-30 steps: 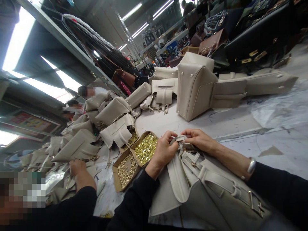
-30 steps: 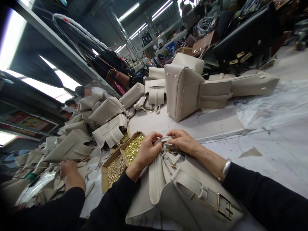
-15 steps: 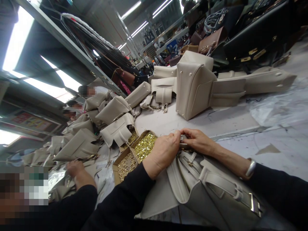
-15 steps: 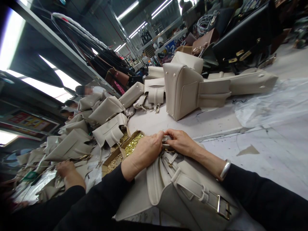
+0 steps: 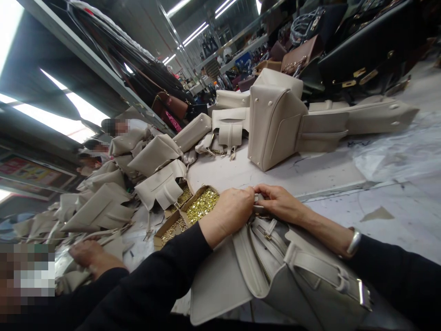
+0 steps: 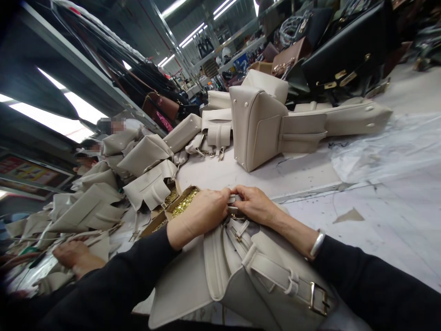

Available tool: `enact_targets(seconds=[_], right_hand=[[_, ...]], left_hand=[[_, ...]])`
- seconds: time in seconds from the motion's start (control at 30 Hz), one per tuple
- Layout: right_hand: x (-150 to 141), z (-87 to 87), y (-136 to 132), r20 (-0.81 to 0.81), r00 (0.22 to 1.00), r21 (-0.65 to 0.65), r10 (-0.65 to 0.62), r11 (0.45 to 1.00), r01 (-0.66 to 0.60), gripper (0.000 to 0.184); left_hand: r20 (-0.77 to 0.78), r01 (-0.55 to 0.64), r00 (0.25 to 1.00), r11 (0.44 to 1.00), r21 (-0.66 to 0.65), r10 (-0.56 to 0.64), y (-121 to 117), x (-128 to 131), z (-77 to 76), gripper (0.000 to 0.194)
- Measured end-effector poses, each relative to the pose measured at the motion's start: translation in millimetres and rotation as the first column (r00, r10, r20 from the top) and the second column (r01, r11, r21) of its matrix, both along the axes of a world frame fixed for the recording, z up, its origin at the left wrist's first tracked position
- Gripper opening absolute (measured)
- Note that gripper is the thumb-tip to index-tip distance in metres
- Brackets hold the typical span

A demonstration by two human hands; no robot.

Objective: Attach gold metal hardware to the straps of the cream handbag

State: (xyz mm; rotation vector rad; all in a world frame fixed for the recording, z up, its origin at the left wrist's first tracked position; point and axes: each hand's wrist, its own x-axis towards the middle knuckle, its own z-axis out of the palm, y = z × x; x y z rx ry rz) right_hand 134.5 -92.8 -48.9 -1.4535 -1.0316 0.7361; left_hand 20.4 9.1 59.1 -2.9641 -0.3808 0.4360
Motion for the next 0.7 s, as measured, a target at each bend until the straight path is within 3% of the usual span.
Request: enact_targets(seconds=[0.2,0.4,0.5,0.6,0.63,0.7], right_hand=[[-2,-2.4,1,-0.031,0.999,-0.010,0.037,0.999,-0.037,0.024],[-3,-2.8,1,-0.020,0.999,-0.018,0.035,0.999,-0.036,0.026],[-3,-3.9,3,-0.065,0.997,-0.028,0.046,0.998,-0.048,0.023],[-3,-5.3,5,-0.219,0.974,-0.033,0.059,0.997,-0.068,0.022],[-3,-5.4,6,-0.295,0.953,-0.032,0.064,0.997,-0.076,0.024],[-3,-5.0,6,-0.431,0.900,-0.026,0.072,0.995,-0.092,0.028]], left_hand=[[0.064,-0.072,0.995,0.996,-0.046,0.075,8,-9,-15.6,0.025],[0.192,-0.119,0.969,0.974,-0.194,0.157,16,-15,-29.4,0.023],[0.238,-0.143,0.945,0.937,-0.317,0.224,22,-15,-36.3,0.020],[0.246,-0.189,0.897,0.821,-0.538,0.368,27,-13,-42.4,0.018],[0.234,-0.205,0.870,0.750,-0.629,0.434,28,-12,-44.5,0.018],[0.179,-0.214,0.801,0.552,-0.806,0.572,28,-12,-49.3,0.019]])
